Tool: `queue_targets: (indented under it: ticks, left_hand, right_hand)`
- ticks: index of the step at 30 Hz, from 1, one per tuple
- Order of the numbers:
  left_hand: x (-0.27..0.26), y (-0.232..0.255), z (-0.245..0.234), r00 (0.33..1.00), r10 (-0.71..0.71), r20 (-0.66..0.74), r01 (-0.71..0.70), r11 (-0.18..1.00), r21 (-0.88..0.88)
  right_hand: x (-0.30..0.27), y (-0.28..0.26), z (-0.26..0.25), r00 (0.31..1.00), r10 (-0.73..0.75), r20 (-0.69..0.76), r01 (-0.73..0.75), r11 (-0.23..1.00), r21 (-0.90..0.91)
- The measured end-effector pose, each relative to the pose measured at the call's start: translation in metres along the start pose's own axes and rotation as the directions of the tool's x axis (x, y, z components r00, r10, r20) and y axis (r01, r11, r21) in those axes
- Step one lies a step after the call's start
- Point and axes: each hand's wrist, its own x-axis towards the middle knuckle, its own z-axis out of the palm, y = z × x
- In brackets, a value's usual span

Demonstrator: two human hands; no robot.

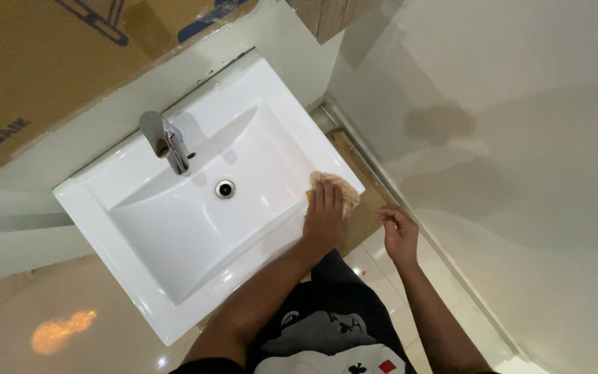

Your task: The person cleans a sink and the surrounding wall area using a cloth, wiping the basin, the faucet, and the tiles.

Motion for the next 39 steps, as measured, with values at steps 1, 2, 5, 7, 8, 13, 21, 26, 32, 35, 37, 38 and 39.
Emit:
queue_targets:
  ticks: [1,2,5,7,8,13,21,26,32,35,37,38,39]
  left_hand:
    - [0.002,0.001,-0.002,0.999,0.042,-0.024,-0.040,0.995,0.092]
    - [0.005,0.003,-0.006,0.995,0.086,-0.045,-0.077,0.980,0.185]
    - [0.036,0.012,-0.016,0.999,0.030,0.021,-0.027,0.992,-0.121]
    - [0.049,0.015,-0.021,0.997,0.060,0.053,-0.054,0.992,-0.112]
    - [0.053,0.017,-0.022,0.993,0.086,0.084,-0.077,0.992,-0.100]
    - [0.027,0.000,-0.007,0.959,0.279,-0.043,-0.275,0.958,0.088]
    - [-0.035,-0.035,-0.027,0.999,0.044,0.003,-0.043,0.987,-0.153]
    - [0.008,-0.026,-0.037,0.974,-0.179,0.141,0.214,0.934,-0.287]
    - [0.041,-0.043,-0.039,0.842,-0.326,0.430,0.499,0.774,-0.390]
    - [0.026,-0.060,-0.027,0.873,-0.263,0.410,0.422,0.829,-0.366]
    - [0.007,-0.077,-0.017,0.899,-0.225,0.375,0.385,0.815,-0.434]
    - [-0.002,-0.087,-0.013,0.925,-0.187,0.332,0.340,0.796,-0.500]
    - [-0.008,-0.096,-0.008,0.922,-0.200,0.331,0.351,0.791,-0.501]
  right_hand:
    - [0.002,0.000,-0.002,1.000,-0.004,-0.003,0.004,1.000,0.000]
    - [0.004,0.000,-0.004,1.000,0.003,-0.011,-0.004,1.000,-0.020]
    - [0.002,0.008,-0.009,0.998,0.043,-0.038,-0.044,0.999,-0.029]
    - [-0.002,0.012,-0.014,0.996,0.067,-0.052,-0.068,0.997,-0.021]
    - [-0.007,0.013,-0.017,0.999,0.029,-0.042,-0.030,0.999,-0.035]
    - [-0.010,0.013,-0.021,0.989,0.123,-0.083,-0.128,0.990,-0.065]
    - [-0.003,0.015,-0.005,0.990,0.115,-0.085,-0.125,0.985,-0.122]
    - [0.000,0.019,0.021,0.998,0.048,-0.033,-0.049,0.999,-0.010]
    - [-0.014,0.031,0.021,0.997,0.072,-0.030,-0.072,0.997,0.006]
    - [-0.018,0.037,0.019,0.992,0.112,-0.055,-0.112,0.994,0.002]
    - [-0.020,0.038,0.020,0.993,0.109,-0.045,-0.108,0.994,0.025]
    - [-0.021,0.036,0.022,0.988,0.142,-0.054,-0.142,0.990,0.002]
    - [-0.020,0.034,0.025,0.983,0.174,-0.057,-0.176,0.984,-0.022]
